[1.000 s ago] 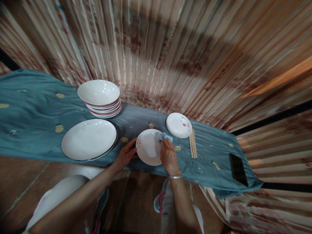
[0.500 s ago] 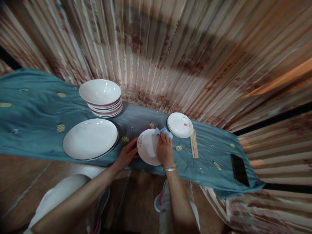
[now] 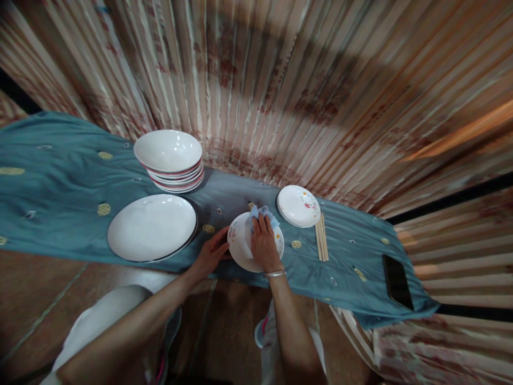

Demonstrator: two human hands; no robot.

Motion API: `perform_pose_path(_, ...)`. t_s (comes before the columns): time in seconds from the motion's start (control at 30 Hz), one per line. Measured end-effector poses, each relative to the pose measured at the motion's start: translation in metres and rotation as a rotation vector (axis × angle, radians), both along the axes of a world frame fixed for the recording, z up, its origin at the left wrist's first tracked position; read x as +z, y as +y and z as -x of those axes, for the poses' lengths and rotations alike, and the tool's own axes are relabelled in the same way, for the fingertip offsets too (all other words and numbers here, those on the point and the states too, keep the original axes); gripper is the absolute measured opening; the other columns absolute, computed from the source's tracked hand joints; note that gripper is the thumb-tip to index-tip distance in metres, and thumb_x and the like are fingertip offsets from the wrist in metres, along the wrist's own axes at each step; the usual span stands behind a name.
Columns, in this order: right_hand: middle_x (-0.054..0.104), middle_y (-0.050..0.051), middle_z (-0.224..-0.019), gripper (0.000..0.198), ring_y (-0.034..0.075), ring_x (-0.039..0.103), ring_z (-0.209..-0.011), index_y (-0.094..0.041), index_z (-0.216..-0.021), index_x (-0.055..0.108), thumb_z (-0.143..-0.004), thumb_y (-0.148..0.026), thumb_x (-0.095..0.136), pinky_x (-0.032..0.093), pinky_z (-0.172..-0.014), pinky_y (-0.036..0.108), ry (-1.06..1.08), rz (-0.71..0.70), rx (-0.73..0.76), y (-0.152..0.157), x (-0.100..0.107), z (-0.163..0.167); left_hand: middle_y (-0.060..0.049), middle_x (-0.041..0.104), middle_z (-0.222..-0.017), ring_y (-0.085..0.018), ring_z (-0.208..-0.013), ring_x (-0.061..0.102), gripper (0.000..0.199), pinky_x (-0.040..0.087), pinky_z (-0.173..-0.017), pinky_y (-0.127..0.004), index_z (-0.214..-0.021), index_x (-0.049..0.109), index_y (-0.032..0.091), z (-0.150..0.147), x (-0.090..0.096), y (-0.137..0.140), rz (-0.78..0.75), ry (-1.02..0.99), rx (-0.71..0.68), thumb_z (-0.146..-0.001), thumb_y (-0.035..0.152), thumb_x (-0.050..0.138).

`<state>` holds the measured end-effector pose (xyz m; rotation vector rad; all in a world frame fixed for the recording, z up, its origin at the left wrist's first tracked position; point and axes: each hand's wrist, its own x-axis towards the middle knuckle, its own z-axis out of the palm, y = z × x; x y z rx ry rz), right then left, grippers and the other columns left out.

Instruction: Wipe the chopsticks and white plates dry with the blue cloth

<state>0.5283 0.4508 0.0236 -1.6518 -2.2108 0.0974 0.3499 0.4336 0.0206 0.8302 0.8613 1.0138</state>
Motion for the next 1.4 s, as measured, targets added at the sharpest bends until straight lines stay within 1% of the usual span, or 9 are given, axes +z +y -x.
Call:
perform_pose_path(0.17,0.026,0.015,-0.152,0.055,0.029,0.011,-0.144,-0.01,-0.143,0.033,-0.088,-0.011,0.036,0.026,-0.114,0.054,0.067,0.016,0.023,0.003,-0.004,0.005,-0.01,0.053,-0.136,-0.029,-0.11,0.057,0.058,0.058,-0.072,-0.037,-0.13,0.052,0.021,0.0,-0.004,0.001,-0.011,0.005,-0.009,-0.073,0.028,0.062)
perform_pose_path(0.4,0.021,0.013,-0.155,0.055,0.026,0.014,-0.144,-0.012,-0.144,0.031,-0.09,-0.015,0.035,0.025,-0.116,0.05,0.148,0.094,0.096,0.001,0.0,0.016,-0.009,0.053,-0.136,-0.029,-0.109,0.058,0.06,0.058,-0.072,-0.037,-0.132,0.05,0.021,-0.001,-0.006,0.001,0.004,-0.009,-0.01,-0.073,0.027,0.062)
perform_pose_path(0.6,0.025,0.013,-0.153,0.052,0.025,0.022,-0.142,-0.014,-0.143,0.034,-0.091,-0.015,0.036,0.026,-0.115,0.052,0.28,0.136,0.153,-0.001,0.003,0.024,-0.011,0.054,-0.135,-0.029,-0.11,0.058,0.06,0.058,-0.072,-0.038,-0.132,0.05,0.018,-0.001,-0.004,0.001,0.009,0.006,0.01,-0.073,0.024,0.06)
perform_pose_path(0.8,0.028,0.008,-0.153,0.05,0.02,0.023,-0.142,-0.017,-0.143,0.036,-0.093,-0.019,0.036,0.023,-0.118,0.042,0.389,0.219,0.202,-0.01,0.007,0.031,-0.011,0.058,-0.129,-0.029,-0.108,0.06,0.06,0.058,-0.074,-0.039,-0.132,0.051,0.018,-0.002,-0.004,0.001,0.046,0.004,0.043,-0.073,0.025,0.062)
perform_pose_path(0.97,0.032,0.007,-0.152,0.05,0.019,0.028,-0.14,-0.021,-0.143,0.037,-0.093,-0.02,0.037,0.023,-0.117,0.042,0.459,0.292,0.202,-0.017,0.01,0.032,-0.01,0.059,-0.128,-0.028,-0.104,0.061,0.061,0.058,-0.075,-0.04,-0.131,0.052,0.018,-0.003,-0.006,0.001,0.081,0.006,0.074,-0.072,0.022,0.063)
perform_pose_path(1.07,0.034,0.008,-0.15,0.049,0.019,0.03,-0.139,-0.02,-0.141,0.04,-0.092,-0.02,0.038,0.023,-0.117,0.04,0.482,0.33,0.201,-0.02,0.012,0.031,-0.009,0.063,-0.122,-0.027,-0.103,0.062,0.06,0.058,-0.075,-0.04,-0.131,0.053,0.018,-0.003,-0.006,0.002,0.108,0.003,0.076,-0.071,0.02,0.062)
perform_pose_path(1.17,0.037,0.01,-0.149,0.048,0.019,0.032,-0.138,-0.017,-0.14,0.043,-0.092,-0.02,0.037,0.023,-0.117,0.039,0.494,0.374,0.217,-0.024,0.015,0.03,-0.009,0.065,-0.12,-0.026,-0.1,0.063,0.06,0.058,-0.076,-0.039,-0.13,0.054,0.018,-0.002,-0.003,0.002,0.112,-0.012,0.075,-0.071,0.019,0.06)
perform_pose_path(1.33,0.043,0.005,-0.145,0.044,0.017,0.037,-0.136,-0.023,-0.136,0.049,-0.092,-0.021,0.039,0.024,-0.116,0.039,0.548,0.413,0.241,-0.032,0.02,0.027,-0.009,0.062,-0.124,-0.026,-0.101,0.062,0.061,0.058,-0.075,-0.038,-0.13,0.054,0.017,-0.001,0.004,0.001,0.079,-0.001,0.066,-0.069,0.017,0.058)
perform_pose_path(1.4,0.047,0.006,-0.143,0.044,0.017,0.04,-0.134,-0.023,-0.133,0.051,-0.092,-0.02,0.04,0.026,-0.115,0.038,0.56,0.423,0.249,-0.034,0.022,0.025,-0.009,0.063,-0.122,-0.026,-0.101,0.063,0.061,0.058,-0.075,-0.038,-0.13,0.054,0.017,0.0,0.005,0.001,0.079,0.006,0.058,-0.068,0.016,0.058)
